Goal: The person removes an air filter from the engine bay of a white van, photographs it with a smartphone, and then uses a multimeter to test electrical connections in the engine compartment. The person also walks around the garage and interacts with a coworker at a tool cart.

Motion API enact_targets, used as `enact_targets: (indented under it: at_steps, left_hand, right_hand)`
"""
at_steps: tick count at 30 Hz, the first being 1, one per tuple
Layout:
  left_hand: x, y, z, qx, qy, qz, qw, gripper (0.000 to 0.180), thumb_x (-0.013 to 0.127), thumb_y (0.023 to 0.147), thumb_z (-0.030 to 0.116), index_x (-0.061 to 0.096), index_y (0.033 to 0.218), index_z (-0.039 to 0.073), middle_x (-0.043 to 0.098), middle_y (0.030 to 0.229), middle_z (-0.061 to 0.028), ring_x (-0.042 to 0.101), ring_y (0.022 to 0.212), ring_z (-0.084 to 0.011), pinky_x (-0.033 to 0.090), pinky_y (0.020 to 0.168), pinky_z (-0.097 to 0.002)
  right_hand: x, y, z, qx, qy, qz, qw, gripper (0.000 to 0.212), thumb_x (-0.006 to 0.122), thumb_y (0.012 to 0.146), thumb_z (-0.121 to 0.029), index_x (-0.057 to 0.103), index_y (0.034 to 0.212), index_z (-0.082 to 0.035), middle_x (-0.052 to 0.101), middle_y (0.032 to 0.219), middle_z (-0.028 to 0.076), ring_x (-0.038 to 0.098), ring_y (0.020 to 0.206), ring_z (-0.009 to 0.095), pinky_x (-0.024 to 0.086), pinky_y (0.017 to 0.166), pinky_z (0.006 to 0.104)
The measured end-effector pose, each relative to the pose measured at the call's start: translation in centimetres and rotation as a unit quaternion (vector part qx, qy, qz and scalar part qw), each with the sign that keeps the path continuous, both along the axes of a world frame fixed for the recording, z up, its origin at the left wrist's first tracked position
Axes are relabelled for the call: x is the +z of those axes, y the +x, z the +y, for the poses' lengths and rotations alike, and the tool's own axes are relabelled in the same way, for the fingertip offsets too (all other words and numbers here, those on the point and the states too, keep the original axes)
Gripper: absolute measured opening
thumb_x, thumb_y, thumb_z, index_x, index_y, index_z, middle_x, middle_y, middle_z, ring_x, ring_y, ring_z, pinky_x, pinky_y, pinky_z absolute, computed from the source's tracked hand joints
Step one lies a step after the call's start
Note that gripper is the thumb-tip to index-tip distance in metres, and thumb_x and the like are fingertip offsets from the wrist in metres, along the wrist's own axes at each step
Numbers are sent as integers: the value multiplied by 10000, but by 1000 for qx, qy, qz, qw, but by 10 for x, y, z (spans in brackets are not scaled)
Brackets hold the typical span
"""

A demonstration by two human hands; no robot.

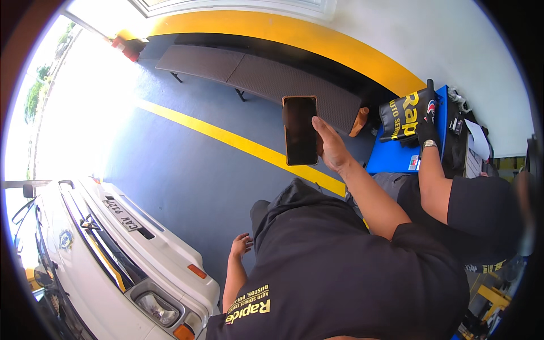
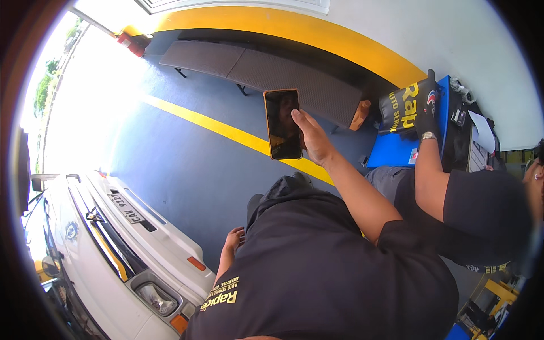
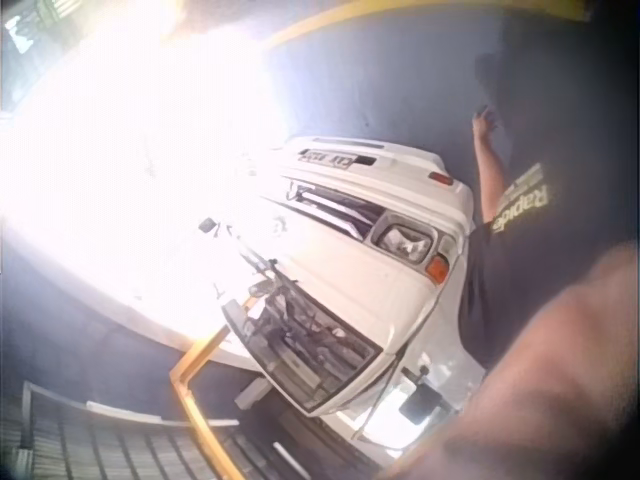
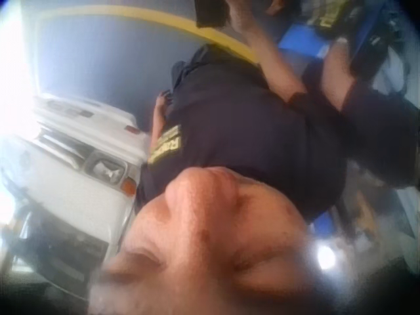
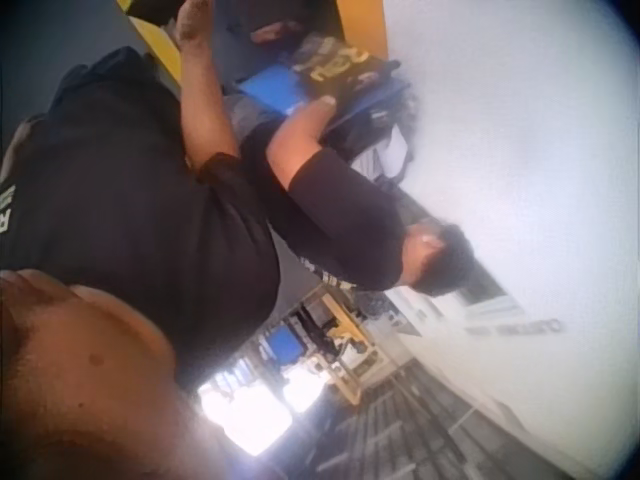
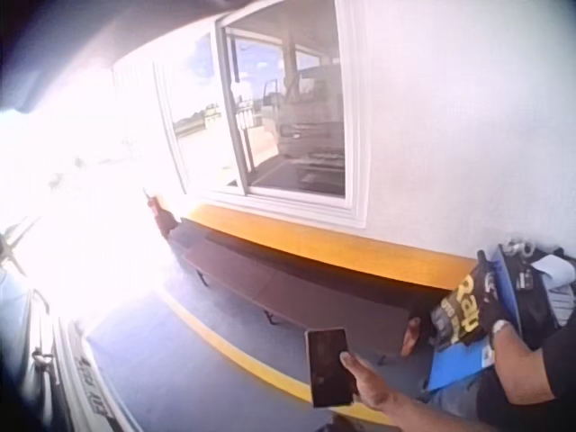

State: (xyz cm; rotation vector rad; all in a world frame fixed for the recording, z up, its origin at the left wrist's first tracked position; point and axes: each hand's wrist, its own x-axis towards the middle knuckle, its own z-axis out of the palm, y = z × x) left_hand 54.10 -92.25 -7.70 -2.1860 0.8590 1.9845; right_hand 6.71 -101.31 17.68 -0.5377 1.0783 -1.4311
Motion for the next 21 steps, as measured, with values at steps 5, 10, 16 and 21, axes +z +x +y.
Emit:
enact_targets:
  at_steps: [5, 10, 16, 21]
  left_hand:
    - [-9, 4, -47, -107, 18, 8, 994, 427, 583, 1030, 234, 571, 1432, 92, 711, 1267, -100, 703, 1079, -261, 533, 954, -445]
    - [-21, 43, -140, 16, 46, 6, 999, 460, 590, 1021, 267, 560, 1449, 100, 711, 1284, -115, 677, 1143, -294, 505, 998, -482]
    - [10, 80, -249, 206, -200, 7, 958, 385, 566, 1024, 199, 603, 1388, 80, 758, 1094, -89, 694, 1002, -204, 535, 853, -375]
    - [99, 36, -279, 320, -282, -4, 905, 296, 615, 1008, 178, 669, 1264, 37, 701, 848, -32, 674, 742, -162, 538, 751, -304]
  right_hand:
    - [2, -4, -92, -10, 33, -58, 998, 590, 525, 1040, -582, 573, 1340, -77, 691, 1176, 99, 693, 1085, 204, 567, 961, 373]
    - [-12, 13, -168, 62, 70, -87, 992, 735, 466, 1003, -698, 572, 1355, -61, 694, 1136, 185, 731, 906, 235, 642, 752, 436]
    - [9, 68, -261, 256, 46, -205, 944, 860, 457, 973, -749, 497, 1453, -38, 616, 1284, 221, 713, 1006, 284, 653, 811, 507]
    - [-3, 123, -373, 424, 112, -12, 899, 785, 594, 976, -630, 438, 1489, -57, 614, 1258, 189, 686, 1063, 301, 645, 829, 497]
